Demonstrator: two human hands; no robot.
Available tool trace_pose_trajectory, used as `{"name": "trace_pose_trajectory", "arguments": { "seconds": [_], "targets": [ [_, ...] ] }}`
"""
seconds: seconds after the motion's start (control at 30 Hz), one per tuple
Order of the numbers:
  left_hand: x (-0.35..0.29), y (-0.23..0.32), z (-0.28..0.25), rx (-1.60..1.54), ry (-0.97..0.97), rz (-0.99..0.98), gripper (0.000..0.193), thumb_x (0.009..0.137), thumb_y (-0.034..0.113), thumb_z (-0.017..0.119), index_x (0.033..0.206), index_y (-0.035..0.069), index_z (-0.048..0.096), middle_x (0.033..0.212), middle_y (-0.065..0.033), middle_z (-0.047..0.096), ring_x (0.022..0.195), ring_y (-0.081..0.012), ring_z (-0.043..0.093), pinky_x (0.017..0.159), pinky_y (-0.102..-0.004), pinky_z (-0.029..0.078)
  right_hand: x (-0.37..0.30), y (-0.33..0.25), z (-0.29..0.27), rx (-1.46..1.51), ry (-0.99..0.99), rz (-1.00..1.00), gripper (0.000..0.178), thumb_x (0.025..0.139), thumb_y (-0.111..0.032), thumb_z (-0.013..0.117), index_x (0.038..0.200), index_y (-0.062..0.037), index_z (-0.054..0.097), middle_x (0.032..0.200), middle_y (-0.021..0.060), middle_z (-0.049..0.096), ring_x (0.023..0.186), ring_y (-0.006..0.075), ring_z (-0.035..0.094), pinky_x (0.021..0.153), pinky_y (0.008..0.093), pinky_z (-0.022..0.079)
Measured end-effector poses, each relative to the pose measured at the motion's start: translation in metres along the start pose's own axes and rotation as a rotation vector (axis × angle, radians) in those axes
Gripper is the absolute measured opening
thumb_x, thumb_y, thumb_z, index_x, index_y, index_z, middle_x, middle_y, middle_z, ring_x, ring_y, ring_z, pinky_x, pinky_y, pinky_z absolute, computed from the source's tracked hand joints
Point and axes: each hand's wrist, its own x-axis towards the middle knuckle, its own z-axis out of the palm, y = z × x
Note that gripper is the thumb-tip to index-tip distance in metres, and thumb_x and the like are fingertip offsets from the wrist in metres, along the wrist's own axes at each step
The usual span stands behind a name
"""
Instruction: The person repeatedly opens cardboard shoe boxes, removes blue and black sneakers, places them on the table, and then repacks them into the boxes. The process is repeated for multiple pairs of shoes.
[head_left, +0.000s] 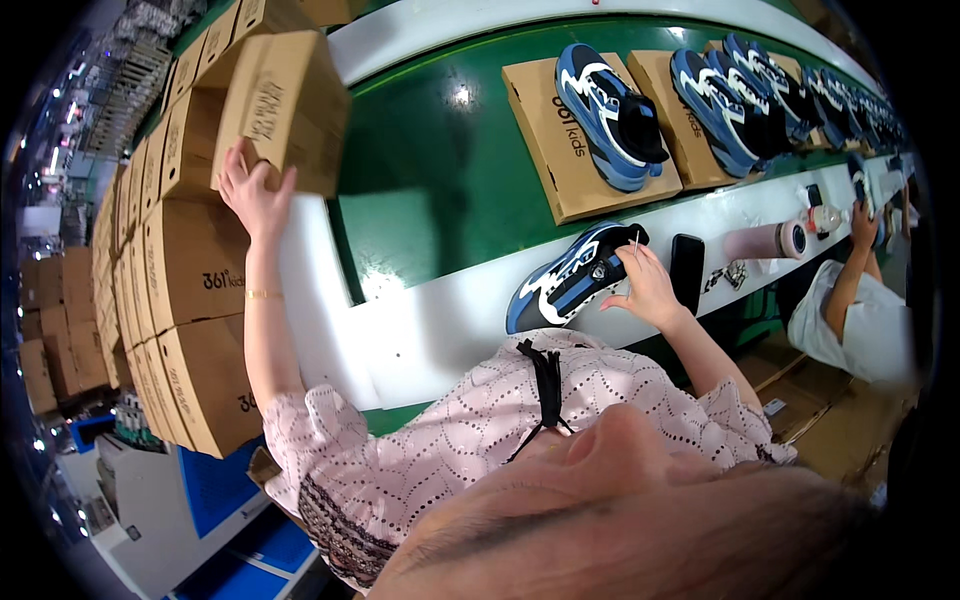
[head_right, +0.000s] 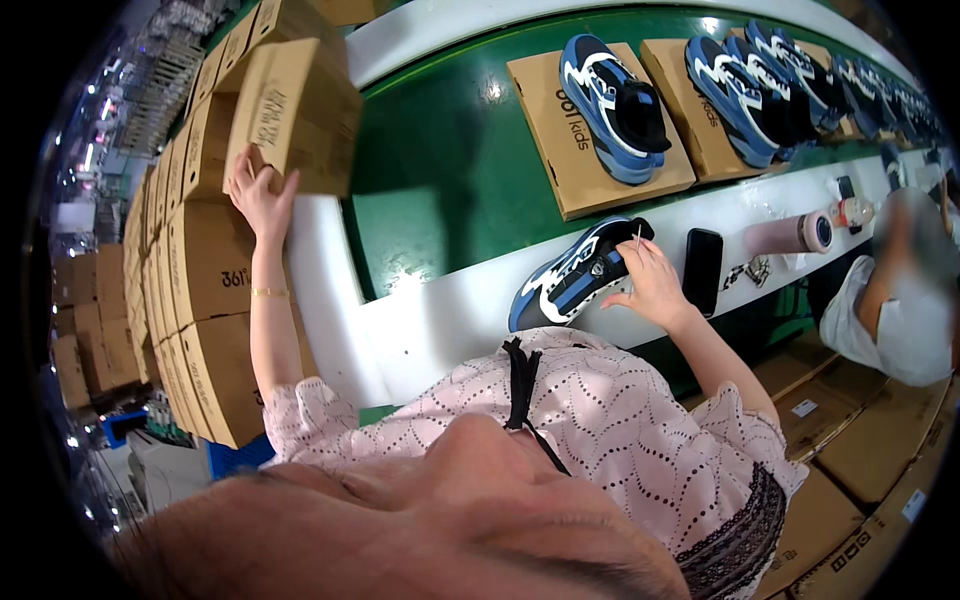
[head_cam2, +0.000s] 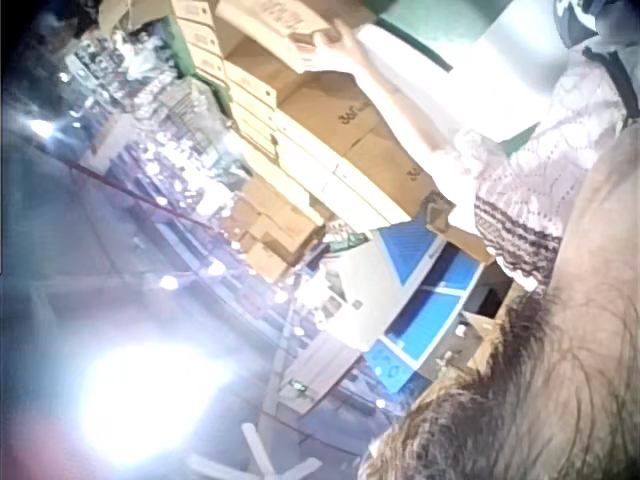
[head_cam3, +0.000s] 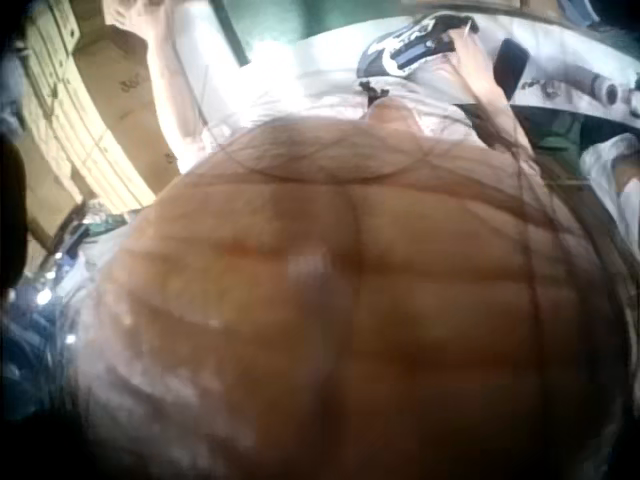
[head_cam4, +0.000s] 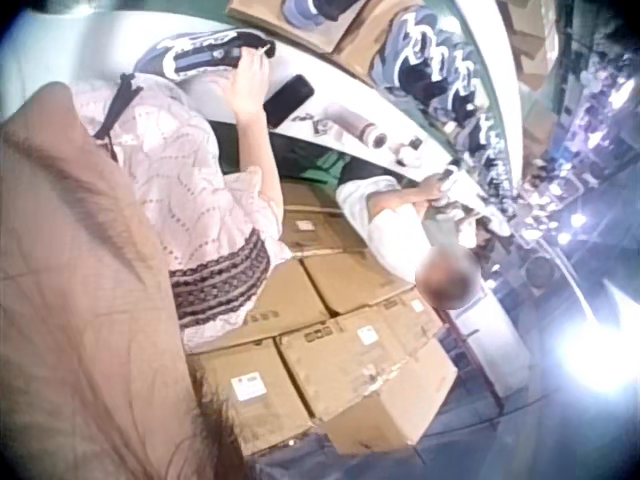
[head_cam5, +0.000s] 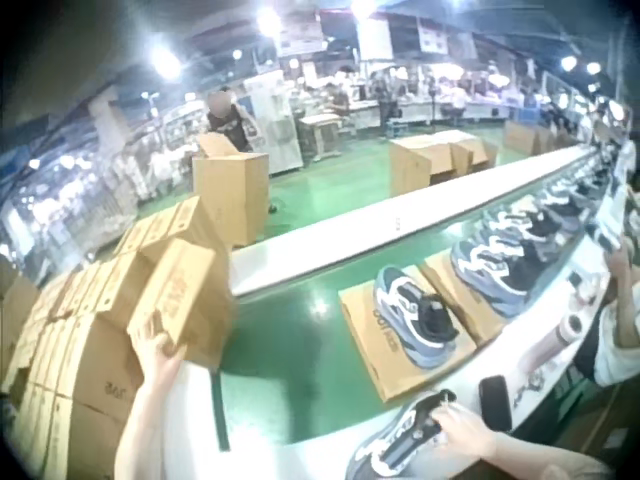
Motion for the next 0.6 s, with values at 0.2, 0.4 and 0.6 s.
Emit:
{"name": "trace_pose_trajectory", "arguments": {
  "seconds": [0.2,0.4,0.6],
  "targets": [
    [0.030,0.051,-0.035,-0.666,-0.378,0.198,0.026,0.075,0.014,0.070,0.062,-0.002,0.054,0.124,-0.0131,0.055,0.114,-0.0272,0.049,0.101,-0.0369,0.030,0.010,0.006,0.005,-0.052,-0.052,-0.016,0.054,0.049,-0.024,0.084,0.087,-0.0039,0.051,0.087,0.0114,0.059,0.090,0.0312,0.058,0.090,0.0392,0.041],
    [0.073,0.051,-0.022,-1.441,-0.466,-0.184,0.027,0.081,0.016,0.065,0.061,0.002,0.053,0.118,-0.0070,0.058,0.110,-0.0172,0.051,0.093,-0.0286,0.037,0.007,-0.012,-0.068,-0.075,0.212,0.106,0.049,0.057,-0.030,0.083,0.088,-0.0021,0.057,0.087,0.0118,0.060,0.087,0.0306,0.055,0.084,0.0368,0.042],
    [0.108,-0.006,0.021,-1.282,-0.490,-0.317,0.027,0.082,0.024,0.066,0.082,-0.002,0.069,0.118,-0.0053,0.059,0.104,-0.0138,0.055,0.087,-0.0260,0.041,-0.029,0.010,-0.134,0.620,0.884,0.457,0.038,0.082,-0.016,0.072,0.113,0.0003,0.058,0.107,0.0035,0.061,0.096,0.0121,0.055,0.087,0.0270,0.042]
  ]
}}
